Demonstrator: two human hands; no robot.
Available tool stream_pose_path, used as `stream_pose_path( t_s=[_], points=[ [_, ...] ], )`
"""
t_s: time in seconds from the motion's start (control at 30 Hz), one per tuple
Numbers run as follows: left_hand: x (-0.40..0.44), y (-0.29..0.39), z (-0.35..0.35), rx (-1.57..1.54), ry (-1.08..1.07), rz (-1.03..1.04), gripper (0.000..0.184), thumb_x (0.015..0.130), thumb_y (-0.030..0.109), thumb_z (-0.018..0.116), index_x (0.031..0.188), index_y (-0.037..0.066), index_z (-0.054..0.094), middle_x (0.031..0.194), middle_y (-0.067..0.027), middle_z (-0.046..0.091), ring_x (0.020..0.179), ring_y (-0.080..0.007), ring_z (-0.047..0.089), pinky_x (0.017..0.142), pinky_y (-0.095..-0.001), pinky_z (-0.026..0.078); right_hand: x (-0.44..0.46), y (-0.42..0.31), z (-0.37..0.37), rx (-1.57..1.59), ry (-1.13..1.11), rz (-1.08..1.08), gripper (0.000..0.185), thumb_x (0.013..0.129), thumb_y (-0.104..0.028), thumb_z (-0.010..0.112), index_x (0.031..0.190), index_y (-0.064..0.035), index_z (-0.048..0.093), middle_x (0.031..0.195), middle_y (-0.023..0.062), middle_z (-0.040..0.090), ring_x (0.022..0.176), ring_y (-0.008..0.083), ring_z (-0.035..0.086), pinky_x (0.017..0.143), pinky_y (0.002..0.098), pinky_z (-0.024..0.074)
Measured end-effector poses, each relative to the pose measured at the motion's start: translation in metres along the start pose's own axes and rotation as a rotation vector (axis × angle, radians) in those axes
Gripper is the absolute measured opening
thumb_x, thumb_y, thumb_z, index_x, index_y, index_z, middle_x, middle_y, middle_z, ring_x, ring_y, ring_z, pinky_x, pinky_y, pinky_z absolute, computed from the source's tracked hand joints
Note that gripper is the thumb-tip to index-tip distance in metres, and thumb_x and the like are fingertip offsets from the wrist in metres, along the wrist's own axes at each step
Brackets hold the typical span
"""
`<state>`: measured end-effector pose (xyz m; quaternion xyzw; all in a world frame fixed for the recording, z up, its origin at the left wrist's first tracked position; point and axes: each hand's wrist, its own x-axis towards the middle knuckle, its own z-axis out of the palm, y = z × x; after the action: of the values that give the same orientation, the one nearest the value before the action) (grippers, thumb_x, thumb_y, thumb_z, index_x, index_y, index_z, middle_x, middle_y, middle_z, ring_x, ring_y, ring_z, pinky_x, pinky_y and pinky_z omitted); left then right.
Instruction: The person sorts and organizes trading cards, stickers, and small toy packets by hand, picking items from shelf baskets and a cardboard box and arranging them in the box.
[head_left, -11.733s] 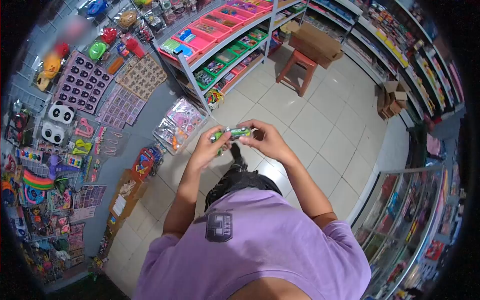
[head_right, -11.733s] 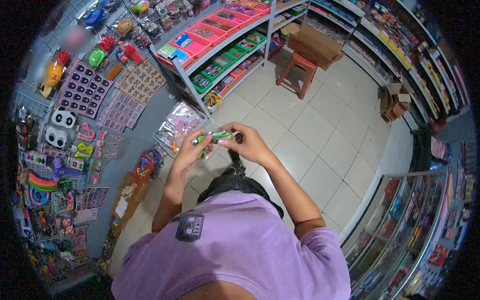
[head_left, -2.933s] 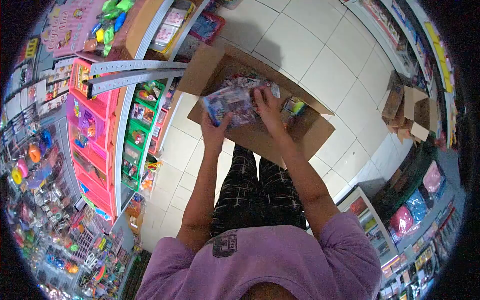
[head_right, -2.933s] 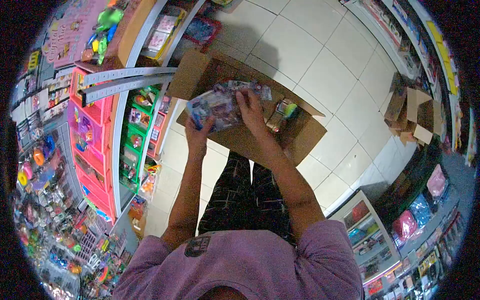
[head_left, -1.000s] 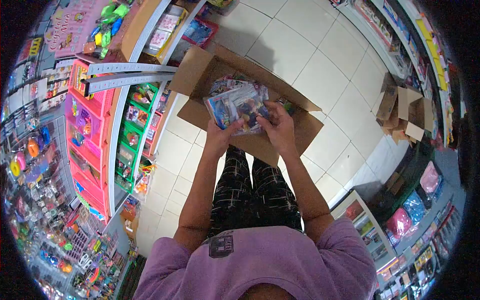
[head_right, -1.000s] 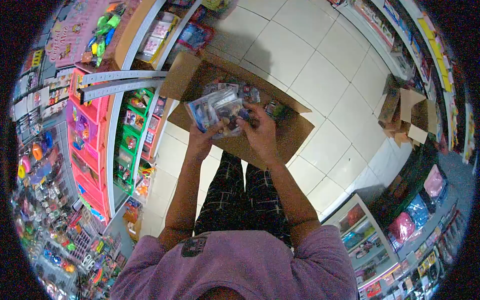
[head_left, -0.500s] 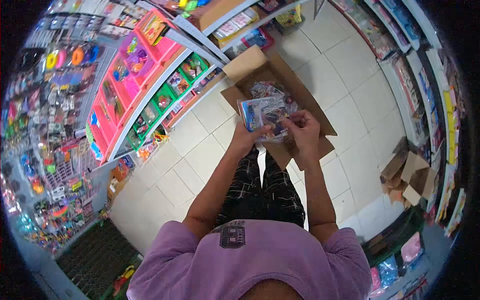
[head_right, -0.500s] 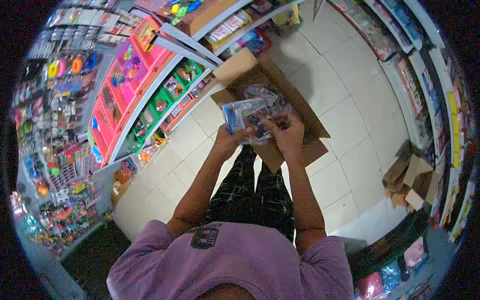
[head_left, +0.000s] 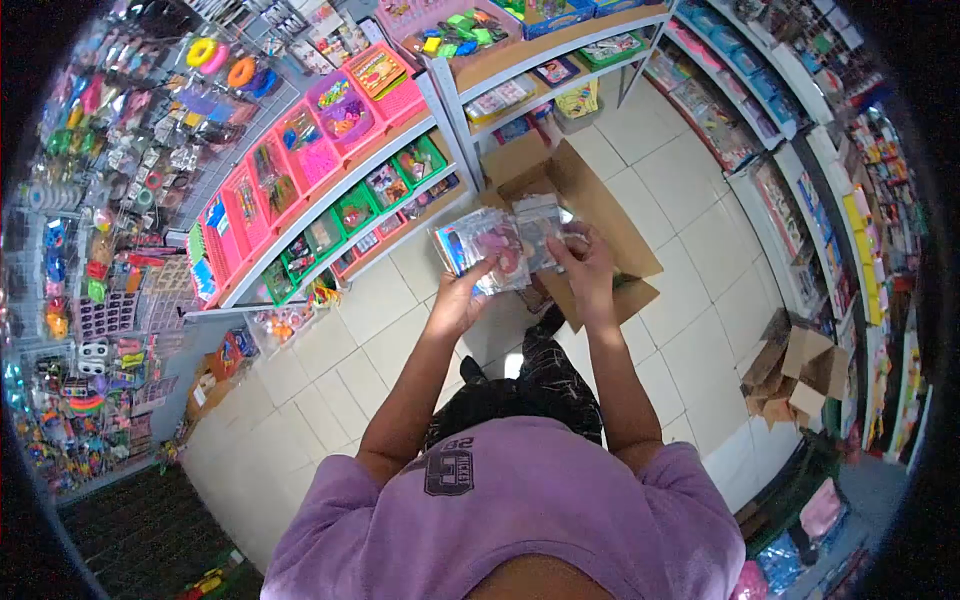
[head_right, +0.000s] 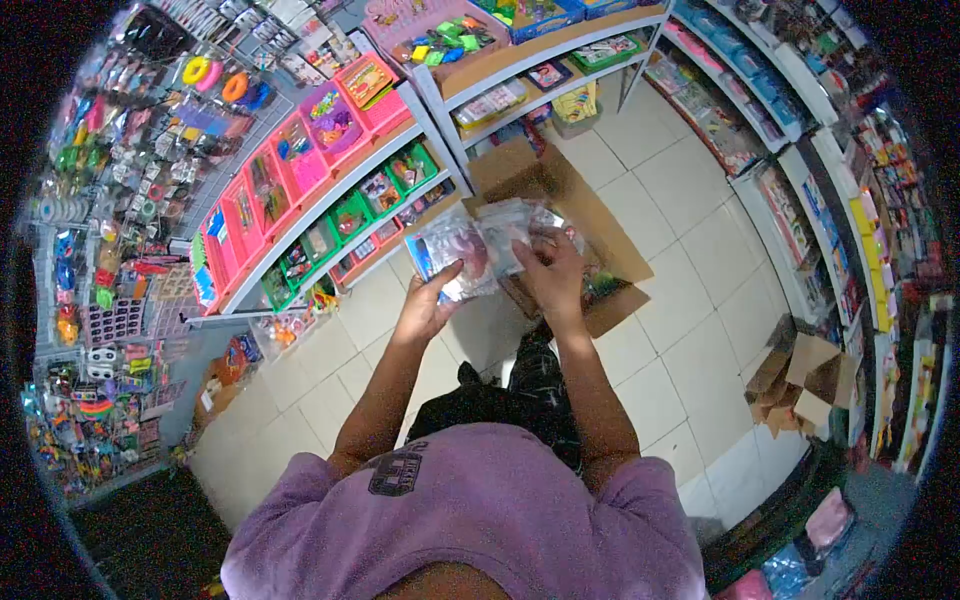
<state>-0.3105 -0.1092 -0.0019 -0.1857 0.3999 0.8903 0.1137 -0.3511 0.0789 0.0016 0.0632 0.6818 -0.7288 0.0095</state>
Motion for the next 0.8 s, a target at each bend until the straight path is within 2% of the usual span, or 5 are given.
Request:
stream_pose_path(
  t_s=[0.13,0.37,0.6,0.7,0.8],
  points=[
    [-0.069,0.040,-0.011,-0.076,-0.012,0.072,0.025,0.087,0.009,0.062,0.111,0.003,0.057,0.101,-0.0092,0.064,0.092,-0.0223,0.064,0.080,-0.0410,0.056,-0.054,-0.019,0.049,0.127,-0.126,0.080,0.042,0.082,-0.006,0.069,0.119,0.0040,0.051,0.094,0.0055,0.062,0.080,0.0081,0.057,0.068,0.0212,0.0467],
    [-0.164,0.070,-0.093,0.000,0.051,0.134,0.031,0.086,0.012,0.064,0.115,0.004,0.054,0.106,-0.0096,0.062,0.094,-0.0214,0.063,0.074,-0.0379,0.057,-0.141,-0.014,0.137,0.071,-0.248,-0.059,0.046,0.080,-0.009,0.072,0.119,0.0042,0.053,0.092,0.0030,0.058,0.079,0.0073,0.053,0.071,0.0207,0.0451],
    [-0.219,0.093,-0.137,0.019,0.147,0.241,0.035,0.086,0.008,0.062,0.119,0.004,0.049,0.109,-0.0097,0.059,0.095,-0.0223,0.062,0.075,-0.0369,0.056,-0.172,-0.033,0.205,-0.466,-0.521,-0.038,0.056,0.078,-0.025,0.075,0.123,-0.0009,0.054,0.097,0.0114,0.063,0.077,0.0140,0.060,0.068,0.0277,0.0498],
    [-0.226,0.098,-0.154,-0.029,0.184,0.270,0.036,0.086,0.006,0.062,0.120,0.003,0.049,0.111,-0.0113,0.059,0.097,-0.0232,0.062,0.076,-0.0366,0.056,-0.174,-0.021,0.226,-0.405,-0.547,-0.235,0.052,0.080,-0.018,0.073,0.125,-0.0014,0.054,0.076,0.0016,0.058,0.068,0.0081,0.057,0.059,0.0228,0.0472],
    [-0.228,0.106,-0.159,-0.096,0.246,0.308,0.036,0.086,0.004,0.060,0.120,0.003,0.048,0.112,-0.0120,0.059,0.097,-0.0243,0.063,0.076,-0.0362,0.057,-0.162,-0.008,0.243,-0.232,-0.619,-0.252,0.052,0.079,-0.018,0.073,0.126,-0.0040,0.054,0.078,0.0034,0.061,0.067,0.0089,0.057,0.060,0.0233,0.0479]
  ],
)
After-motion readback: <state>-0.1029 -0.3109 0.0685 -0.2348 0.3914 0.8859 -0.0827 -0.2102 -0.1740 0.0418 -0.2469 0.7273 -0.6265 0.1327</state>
